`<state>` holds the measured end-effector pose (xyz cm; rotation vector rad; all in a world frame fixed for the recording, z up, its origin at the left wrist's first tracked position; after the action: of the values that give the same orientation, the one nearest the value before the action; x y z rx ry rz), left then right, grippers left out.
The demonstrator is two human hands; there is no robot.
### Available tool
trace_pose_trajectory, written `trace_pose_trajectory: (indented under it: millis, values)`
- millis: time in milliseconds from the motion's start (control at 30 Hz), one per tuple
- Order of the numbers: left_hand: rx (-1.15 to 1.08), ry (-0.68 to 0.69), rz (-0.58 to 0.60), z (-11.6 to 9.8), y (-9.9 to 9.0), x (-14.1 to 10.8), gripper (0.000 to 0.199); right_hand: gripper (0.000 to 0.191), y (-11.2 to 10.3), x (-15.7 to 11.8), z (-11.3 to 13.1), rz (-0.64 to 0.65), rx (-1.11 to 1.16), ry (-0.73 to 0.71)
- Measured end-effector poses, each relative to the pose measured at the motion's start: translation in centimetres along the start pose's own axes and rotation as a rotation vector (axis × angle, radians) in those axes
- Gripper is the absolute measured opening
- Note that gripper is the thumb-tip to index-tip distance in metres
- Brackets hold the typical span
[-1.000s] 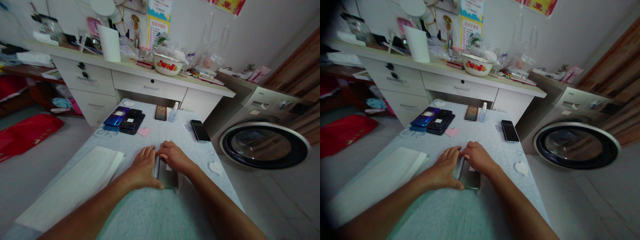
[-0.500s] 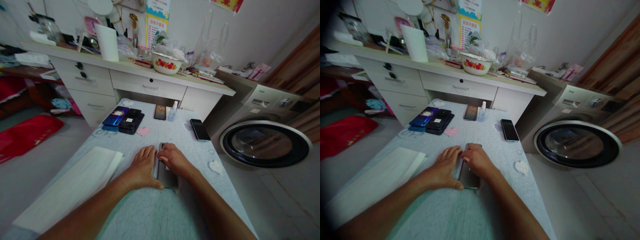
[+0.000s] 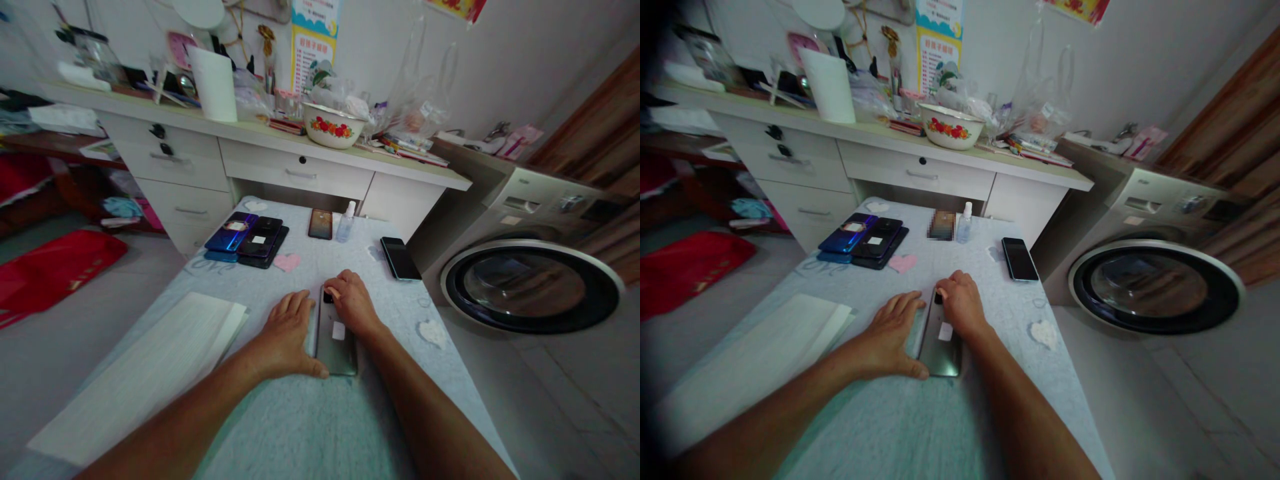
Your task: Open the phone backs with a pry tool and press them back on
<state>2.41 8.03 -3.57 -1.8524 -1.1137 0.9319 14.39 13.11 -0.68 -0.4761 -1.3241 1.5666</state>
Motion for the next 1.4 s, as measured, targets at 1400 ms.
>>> trace_pose_trajectory:
  millis: [1400]
  values:
    - [0.018,-0.001,0.01,-0.1,0.0,0.0,0.117,0.017,-0.7,-0.7,-0.6,-0.035,0.083,0.037]
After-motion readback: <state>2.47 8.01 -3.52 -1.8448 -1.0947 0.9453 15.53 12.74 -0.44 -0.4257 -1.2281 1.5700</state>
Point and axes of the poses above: each hand's wrist, its own x-axis towards the middle knuckle, its own y-axis out of the palm, z = x × y, the point moved 8 cm from there along x, towards the middle knuckle, and after that the axes turned 9 degrees about -y, right-handed, at the moved point
